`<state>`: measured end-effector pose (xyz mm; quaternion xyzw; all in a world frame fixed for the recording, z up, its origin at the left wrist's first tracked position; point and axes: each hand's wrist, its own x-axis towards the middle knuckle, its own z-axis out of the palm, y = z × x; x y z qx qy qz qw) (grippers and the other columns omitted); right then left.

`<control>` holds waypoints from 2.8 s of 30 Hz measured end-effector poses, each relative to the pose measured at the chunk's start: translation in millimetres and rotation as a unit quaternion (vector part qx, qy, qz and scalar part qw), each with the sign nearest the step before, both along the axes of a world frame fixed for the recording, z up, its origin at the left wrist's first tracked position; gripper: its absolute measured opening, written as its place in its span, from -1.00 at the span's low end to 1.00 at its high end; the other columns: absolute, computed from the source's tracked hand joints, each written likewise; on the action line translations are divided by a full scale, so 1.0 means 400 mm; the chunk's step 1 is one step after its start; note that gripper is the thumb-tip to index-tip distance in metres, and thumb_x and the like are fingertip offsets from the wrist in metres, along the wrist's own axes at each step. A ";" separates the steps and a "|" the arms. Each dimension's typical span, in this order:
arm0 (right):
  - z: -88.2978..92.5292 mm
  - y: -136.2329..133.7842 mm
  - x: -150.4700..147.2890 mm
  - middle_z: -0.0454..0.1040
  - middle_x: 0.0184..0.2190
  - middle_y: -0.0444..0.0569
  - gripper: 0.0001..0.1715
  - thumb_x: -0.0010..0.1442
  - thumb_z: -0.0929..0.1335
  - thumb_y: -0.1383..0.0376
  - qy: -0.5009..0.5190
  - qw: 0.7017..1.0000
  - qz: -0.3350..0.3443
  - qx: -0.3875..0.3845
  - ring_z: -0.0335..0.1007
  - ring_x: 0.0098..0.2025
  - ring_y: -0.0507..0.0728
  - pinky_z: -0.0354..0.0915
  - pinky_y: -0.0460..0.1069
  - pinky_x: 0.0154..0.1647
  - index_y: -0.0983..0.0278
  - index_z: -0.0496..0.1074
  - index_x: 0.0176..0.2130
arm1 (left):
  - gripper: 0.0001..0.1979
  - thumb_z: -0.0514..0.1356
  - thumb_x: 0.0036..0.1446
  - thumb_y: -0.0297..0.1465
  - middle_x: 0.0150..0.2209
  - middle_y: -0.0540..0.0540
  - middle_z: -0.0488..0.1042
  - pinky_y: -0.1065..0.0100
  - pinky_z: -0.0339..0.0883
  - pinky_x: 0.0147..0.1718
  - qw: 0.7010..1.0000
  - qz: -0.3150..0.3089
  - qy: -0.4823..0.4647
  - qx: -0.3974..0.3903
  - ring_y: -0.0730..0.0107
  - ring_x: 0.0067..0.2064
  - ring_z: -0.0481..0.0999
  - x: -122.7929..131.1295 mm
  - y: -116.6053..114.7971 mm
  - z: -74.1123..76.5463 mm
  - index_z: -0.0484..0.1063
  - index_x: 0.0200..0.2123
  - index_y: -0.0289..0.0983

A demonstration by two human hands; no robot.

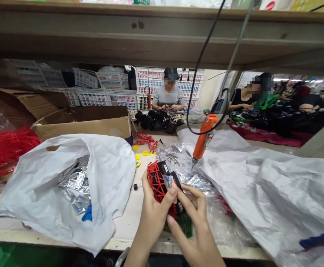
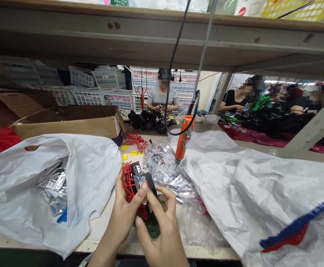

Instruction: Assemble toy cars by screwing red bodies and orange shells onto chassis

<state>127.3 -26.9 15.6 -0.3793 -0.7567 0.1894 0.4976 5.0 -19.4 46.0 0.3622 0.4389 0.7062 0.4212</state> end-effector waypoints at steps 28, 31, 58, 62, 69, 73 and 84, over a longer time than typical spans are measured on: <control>0.087 0.165 -0.110 0.38 -0.65 -0.28 -0.87 0.25 0.44 0.28 0.351 0.915 0.118 -0.161 0.34 -0.68 0.00 0.29 -0.12 -0.65 0.21 0.40 -0.21 | -0.10 0.56 -0.24 -0.16 -0.08 -0.12 0.65 0.14 0.61 -0.16 0.951 0.143 -0.211 -0.172 0.05 -0.16 0.68 -0.143 -0.043 -0.093 0.37 0.21 -0.18; 0.069 0.161 -0.125 0.34 -0.67 -0.30 -0.85 0.25 0.45 0.27 0.359 0.913 0.107 -0.161 0.27 -0.71 -0.02 0.20 -0.13 -0.69 0.20 0.39 -0.22 | -0.12 0.56 -0.23 -0.16 -0.05 -0.10 0.65 0.11 0.52 0.03 0.954 0.141 -0.192 -0.184 0.02 -0.01 0.64 -0.145 -0.035 -0.107 0.38 0.20 -0.16; 0.106 0.146 -0.148 0.35 -0.63 -0.29 -0.86 0.17 0.46 0.36 0.388 0.910 0.045 -0.140 0.32 -0.68 0.00 0.28 -0.10 -0.66 0.24 0.44 -0.24 | -0.16 0.53 -0.17 -0.22 0.07 -0.15 0.62 0.04 0.34 0.23 0.960 0.110 -0.188 -0.178 -0.07 0.19 0.53 -0.149 -0.034 -0.103 0.38 0.22 -0.16; 0.175 0.123 -0.160 0.31 -0.69 -0.30 -0.90 0.14 0.39 0.41 0.466 0.873 0.082 -0.114 0.26 -0.71 -0.04 0.21 -0.13 -0.67 0.22 0.43 -0.30 | -0.18 0.51 -0.15 -0.24 0.09 -0.12 0.61 0.12 0.38 0.19 0.958 0.109 -0.204 -0.172 -0.03 0.22 0.52 -0.145 -0.032 -0.095 0.39 0.22 -0.13; 0.193 0.081 -0.188 0.40 -0.61 -0.26 -0.85 0.25 0.34 0.42 0.462 0.847 0.211 -0.155 0.39 -0.61 0.01 0.34 -0.06 -0.55 0.17 0.43 -0.21 | -0.21 0.50 -0.12 -0.21 0.06 -0.17 0.62 0.10 0.40 0.14 0.965 0.101 -0.180 -0.164 -0.07 0.15 0.55 -0.146 -0.032 -0.089 0.39 0.20 -0.21; 0.188 0.083 -0.232 0.35 -0.65 -0.29 -0.86 0.19 0.33 0.42 0.471 0.853 0.174 -0.144 0.32 -0.67 -0.01 0.28 -0.09 -0.60 0.18 0.41 -0.25 | -0.22 0.50 -0.12 -0.18 0.00 -0.14 0.64 0.12 0.37 0.14 0.965 0.093 -0.182 -0.165 -0.06 0.13 0.56 -0.148 -0.032 -0.094 0.39 0.18 -0.19; 0.173 0.100 -0.288 0.20 -0.69 -0.35 -0.88 0.15 0.29 0.38 0.447 0.879 0.128 -0.110 0.14 -0.76 -0.04 0.14 -0.10 -0.70 0.15 0.25 -0.31 | -0.31 0.44 -0.01 -0.15 -0.01 -0.10 0.62 0.16 0.34 0.07 0.969 0.132 -0.122 -0.170 0.06 0.03 0.57 -0.150 -0.024 -0.122 0.37 0.17 -0.15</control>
